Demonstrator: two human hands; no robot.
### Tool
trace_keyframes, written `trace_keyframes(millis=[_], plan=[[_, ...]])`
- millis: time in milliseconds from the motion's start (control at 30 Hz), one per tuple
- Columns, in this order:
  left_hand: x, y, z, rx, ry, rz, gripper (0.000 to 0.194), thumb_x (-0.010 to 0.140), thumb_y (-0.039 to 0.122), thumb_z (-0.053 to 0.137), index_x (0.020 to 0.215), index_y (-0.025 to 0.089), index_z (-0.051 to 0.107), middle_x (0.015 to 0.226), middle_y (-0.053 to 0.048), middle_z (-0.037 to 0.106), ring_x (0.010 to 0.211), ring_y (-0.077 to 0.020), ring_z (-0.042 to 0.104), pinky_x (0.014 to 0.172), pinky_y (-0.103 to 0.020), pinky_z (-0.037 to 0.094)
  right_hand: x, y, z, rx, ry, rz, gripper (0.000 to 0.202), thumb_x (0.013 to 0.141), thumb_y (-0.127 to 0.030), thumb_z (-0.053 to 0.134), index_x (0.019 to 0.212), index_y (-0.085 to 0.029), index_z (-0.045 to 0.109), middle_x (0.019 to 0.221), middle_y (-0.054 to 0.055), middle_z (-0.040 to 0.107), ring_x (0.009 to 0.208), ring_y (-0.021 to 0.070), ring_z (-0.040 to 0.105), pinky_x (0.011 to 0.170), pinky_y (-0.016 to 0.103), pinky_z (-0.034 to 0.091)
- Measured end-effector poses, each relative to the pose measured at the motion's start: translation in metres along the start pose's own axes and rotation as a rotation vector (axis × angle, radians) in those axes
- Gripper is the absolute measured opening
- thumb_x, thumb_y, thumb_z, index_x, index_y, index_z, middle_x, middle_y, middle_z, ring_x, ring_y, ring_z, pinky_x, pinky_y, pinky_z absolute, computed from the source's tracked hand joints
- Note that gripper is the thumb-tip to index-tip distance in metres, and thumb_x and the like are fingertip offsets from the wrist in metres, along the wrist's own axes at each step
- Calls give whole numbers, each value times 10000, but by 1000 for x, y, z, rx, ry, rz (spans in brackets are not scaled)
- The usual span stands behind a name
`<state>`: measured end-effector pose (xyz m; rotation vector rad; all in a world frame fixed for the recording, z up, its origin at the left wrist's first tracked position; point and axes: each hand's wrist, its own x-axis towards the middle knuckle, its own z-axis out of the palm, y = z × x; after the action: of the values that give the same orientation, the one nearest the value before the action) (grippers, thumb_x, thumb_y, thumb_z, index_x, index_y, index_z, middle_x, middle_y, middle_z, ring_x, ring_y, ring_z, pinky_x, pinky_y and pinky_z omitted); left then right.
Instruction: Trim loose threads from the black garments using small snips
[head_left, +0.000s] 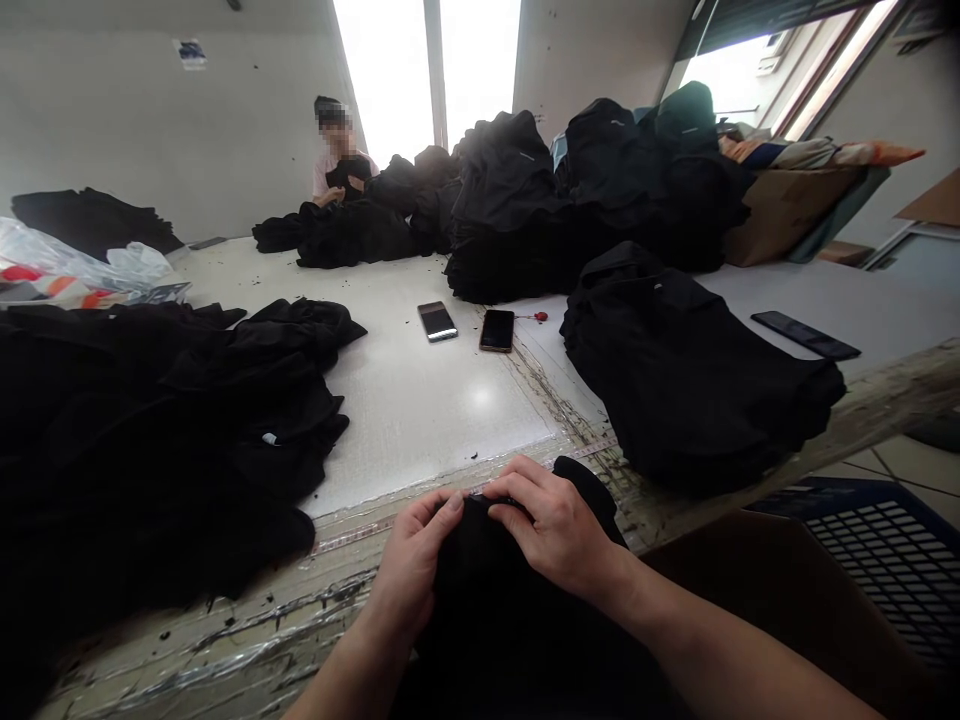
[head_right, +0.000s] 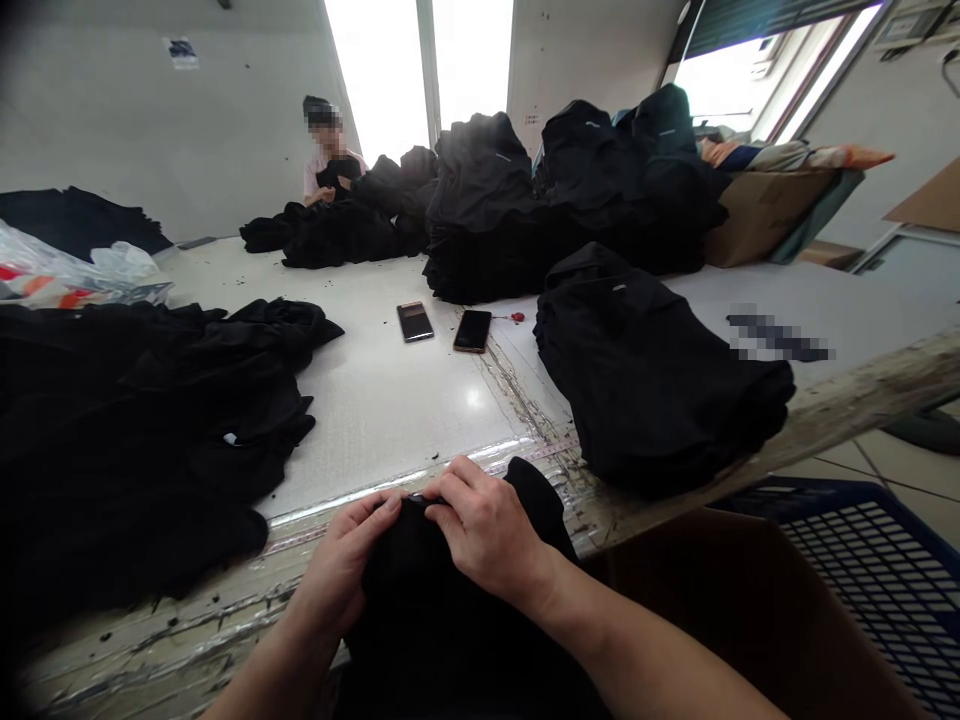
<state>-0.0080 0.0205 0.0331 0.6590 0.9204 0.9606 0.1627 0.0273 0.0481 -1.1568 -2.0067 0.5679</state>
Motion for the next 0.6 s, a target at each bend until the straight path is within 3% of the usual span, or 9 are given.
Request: trace_keyframes(millis=[133,233,300,367,467,533,600], plan=[[-2,6,-3,33,0,-3,240,760,359,697,876,149,686,719,-28,662,626,-114,584,610,-203,458,3,6,-9,-19,13,88,163,798,-133,571,944,-190,615,910,45,597,790,164,590,685,285,493],[-3,36,-7,190,59,71,258,739,400,705,814,155,667,661,-11,634,561,-115,568,528,-199,437,8,8,-22,7,-165,155,175,737,-178,655,907,-201,622,857,17,625,737,158,583,614,258,465],[-2,70,-3,402,127,269,256,758,418,679,792,164,668,640,-5,621,552,-121,563,512,-206,431,10,2,-29,72,-228,176,35,760,-183,633,759,-192,599,694,-16,590,635,133,547,559,238,425],[1,107,13,675,167,602,228,797,392,641,772,168,680,675,-11,629,618,-137,578,582,-227,457,11,-12,-32,141,-161,175,133,795,-176,588,671,-187,541,604,-32,525,569,115,498,535,232,400],[16,149,50,939,114,1123,172,847,307,586,799,184,697,786,-11,642,753,-152,596,736,-265,474,7,-40,-29,197,-105,93,75,766,-164,631,778,-185,560,698,-14,567,632,127,530,590,232,436],[31,162,74,1059,-25,1357,140,844,276,592,862,192,702,857,-14,649,833,-162,599,818,-296,465,0,-55,-24,184,-256,-9,237,728,-156,686,941,-183,585,887,31,626,782,163,590,705,241,477],[47,164,89,1191,-166,1444,157,824,276,622,932,190,696,931,-34,653,919,-186,593,880,-336,448,-7,-62,-19,133,-462,-91,368,724,-167,707,1071,-195,586,1069,71,623,945,205,601,817,263,483]])
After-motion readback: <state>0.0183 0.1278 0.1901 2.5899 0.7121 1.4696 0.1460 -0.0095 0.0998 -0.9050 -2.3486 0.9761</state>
